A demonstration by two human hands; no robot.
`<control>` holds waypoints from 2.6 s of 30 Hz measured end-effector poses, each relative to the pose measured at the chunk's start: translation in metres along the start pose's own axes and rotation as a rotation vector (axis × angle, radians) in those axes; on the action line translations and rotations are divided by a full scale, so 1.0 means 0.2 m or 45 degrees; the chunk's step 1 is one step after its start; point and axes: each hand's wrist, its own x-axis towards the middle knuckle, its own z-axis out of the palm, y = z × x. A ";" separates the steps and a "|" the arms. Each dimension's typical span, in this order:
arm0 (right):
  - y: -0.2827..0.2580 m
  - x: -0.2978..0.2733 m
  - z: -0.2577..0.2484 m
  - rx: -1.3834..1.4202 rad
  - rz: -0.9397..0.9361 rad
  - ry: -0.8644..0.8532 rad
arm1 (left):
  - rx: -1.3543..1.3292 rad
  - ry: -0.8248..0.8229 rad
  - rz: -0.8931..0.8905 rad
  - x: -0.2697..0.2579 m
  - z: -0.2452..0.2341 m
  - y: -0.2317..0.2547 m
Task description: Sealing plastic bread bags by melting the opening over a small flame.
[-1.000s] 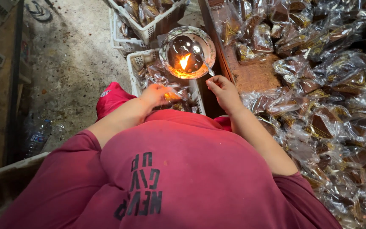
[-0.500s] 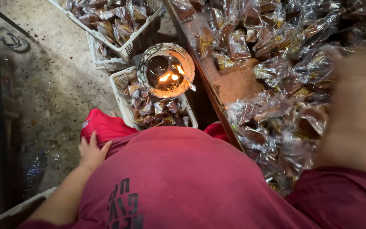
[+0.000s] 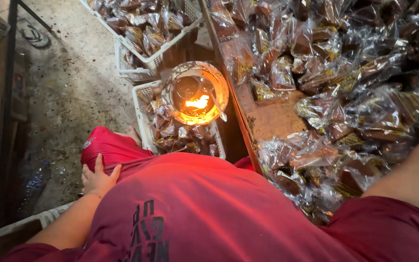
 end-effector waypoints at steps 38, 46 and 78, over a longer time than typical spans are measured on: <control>-1.88 -1.28 0.08 0.079 0.395 -0.457 | -0.108 -0.111 0.211 -0.03 0.00 -0.28; -1.79 -1.13 -0.14 1.343 0.633 0.458 | -0.104 -0.170 0.290 0.04 -0.01 -0.24; -2.49 -2.02 1.12 1.084 -0.166 -0.705 | -1.387 -0.907 1.116 -0.21 0.39 0.79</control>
